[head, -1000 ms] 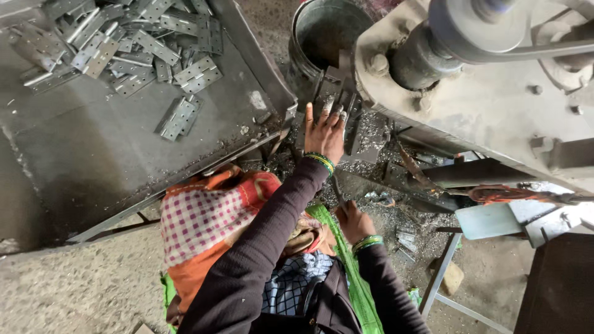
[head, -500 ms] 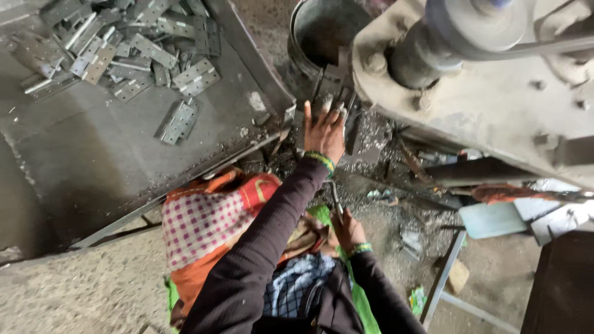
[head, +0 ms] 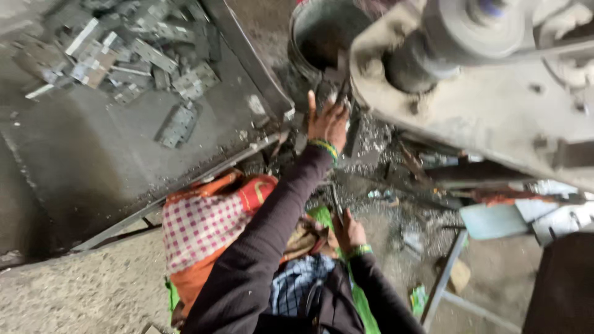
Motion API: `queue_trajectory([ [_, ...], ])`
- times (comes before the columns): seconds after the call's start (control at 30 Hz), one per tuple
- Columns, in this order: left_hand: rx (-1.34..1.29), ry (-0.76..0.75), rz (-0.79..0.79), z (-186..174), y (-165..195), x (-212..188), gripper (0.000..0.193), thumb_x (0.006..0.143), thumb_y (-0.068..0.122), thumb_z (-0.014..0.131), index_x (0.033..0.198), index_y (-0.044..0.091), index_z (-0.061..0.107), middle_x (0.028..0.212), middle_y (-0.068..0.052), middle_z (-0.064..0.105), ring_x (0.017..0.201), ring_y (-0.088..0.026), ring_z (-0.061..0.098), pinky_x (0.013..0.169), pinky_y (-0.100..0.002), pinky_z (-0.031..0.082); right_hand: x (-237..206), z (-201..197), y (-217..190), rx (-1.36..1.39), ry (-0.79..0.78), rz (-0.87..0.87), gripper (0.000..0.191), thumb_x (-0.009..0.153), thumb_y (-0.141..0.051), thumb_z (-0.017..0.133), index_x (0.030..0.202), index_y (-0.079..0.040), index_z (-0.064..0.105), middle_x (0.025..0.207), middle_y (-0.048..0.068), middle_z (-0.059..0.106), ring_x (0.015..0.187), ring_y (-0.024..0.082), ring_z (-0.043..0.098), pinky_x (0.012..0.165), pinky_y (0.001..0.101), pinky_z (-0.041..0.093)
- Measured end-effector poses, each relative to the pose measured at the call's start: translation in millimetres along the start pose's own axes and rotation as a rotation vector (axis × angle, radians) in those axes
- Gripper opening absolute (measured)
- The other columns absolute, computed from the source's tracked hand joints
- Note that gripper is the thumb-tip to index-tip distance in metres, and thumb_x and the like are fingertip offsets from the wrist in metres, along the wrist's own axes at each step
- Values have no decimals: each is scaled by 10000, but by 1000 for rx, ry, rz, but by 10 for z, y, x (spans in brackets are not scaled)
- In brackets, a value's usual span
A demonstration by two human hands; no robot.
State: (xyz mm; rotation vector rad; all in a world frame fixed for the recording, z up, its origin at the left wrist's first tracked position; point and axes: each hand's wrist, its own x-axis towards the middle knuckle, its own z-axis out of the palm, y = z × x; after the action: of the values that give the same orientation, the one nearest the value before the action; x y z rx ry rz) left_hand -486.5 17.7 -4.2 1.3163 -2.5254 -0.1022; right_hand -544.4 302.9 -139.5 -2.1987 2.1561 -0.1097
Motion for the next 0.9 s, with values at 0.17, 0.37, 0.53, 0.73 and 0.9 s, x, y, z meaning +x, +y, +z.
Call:
queue_trajectory([
  [0.17,-13,-165,-6,-166,-68,-14,448,1019,250,521,1460,172,524,1586,-11,436,1525,-248,342,1221,-684,-102,143,-427,192,387,-93,346,379,1003,-428,576,1129,-71,565,743,216,707,584,386,678,527,515,543],
  [0.37,-64,-167,-30,-269,-51,-70,459,1012,252,539,1467,186,527,1548,19,499,1518,-229,360,1244,-679,-94,214,-574,68,368,-257,440,341,1020,-413,522,1128,-92,560,745,183,715,512,364,686,457,475,539],
  [0.53,55,-180,14,-205,-80,7,463,1015,284,520,1471,207,508,1588,3,453,1505,-231,353,1222,-687,-88,47,-108,-118,453,-6,444,477,962,-422,595,1261,-56,538,784,254,712,590,447,680,497,525,545],
  [0.73,6,-183,61,-333,-175,-46,515,995,277,525,1504,224,468,1645,12,363,1532,-246,299,1195,-706,-96,19,-63,-125,517,-39,454,401,974,-420,589,1212,-97,592,827,250,725,694,475,687,581,569,548],
  [0.9,87,-331,86,-650,-216,-15,575,974,337,517,1526,240,391,1674,31,250,1555,-236,192,1194,-706,-101,147,-243,231,42,-139,-85,340,963,-138,457,1269,-34,563,1254,289,674,679,404,703,485,500,571],
])
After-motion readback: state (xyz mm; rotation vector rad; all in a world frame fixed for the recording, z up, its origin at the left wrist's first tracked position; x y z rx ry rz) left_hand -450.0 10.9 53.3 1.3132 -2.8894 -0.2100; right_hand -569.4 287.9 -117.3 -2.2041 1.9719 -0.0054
